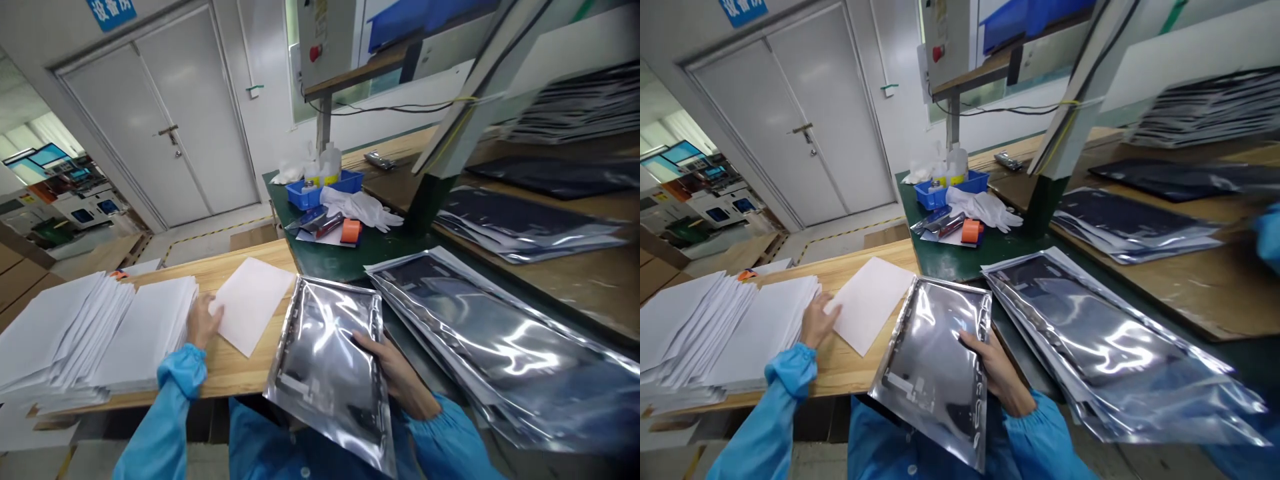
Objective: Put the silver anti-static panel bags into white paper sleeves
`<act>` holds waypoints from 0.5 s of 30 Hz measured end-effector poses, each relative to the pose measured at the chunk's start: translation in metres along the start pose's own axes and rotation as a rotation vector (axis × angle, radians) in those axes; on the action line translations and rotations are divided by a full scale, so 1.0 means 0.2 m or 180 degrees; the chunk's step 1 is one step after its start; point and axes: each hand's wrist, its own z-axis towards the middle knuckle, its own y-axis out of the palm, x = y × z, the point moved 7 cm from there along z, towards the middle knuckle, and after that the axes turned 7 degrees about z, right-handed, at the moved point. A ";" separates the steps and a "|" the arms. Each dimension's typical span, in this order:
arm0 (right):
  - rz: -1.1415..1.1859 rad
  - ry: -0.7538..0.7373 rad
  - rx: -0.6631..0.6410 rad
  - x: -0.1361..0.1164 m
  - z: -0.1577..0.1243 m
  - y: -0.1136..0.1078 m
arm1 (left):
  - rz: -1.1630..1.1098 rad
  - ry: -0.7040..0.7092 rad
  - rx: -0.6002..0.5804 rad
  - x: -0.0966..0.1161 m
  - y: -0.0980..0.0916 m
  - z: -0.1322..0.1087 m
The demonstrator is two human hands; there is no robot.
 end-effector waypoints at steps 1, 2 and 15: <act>-0.0005 -0.0014 0.0035 0.01 -0.01 -0.01 | 0.0346 0.0397 -0.0238 0.10 0.09 -0.06; -0.0002 -0.0021 0.0055 0.02 -0.02 -0.01 | 0.0635 0.0702 -0.0495 0.20 0.19 -0.13; -0.0055 0.0685 -0.0046 0.13 -0.15 0.06 | 0.1329 0.0503 -0.1083 0.28 0.33 -0.22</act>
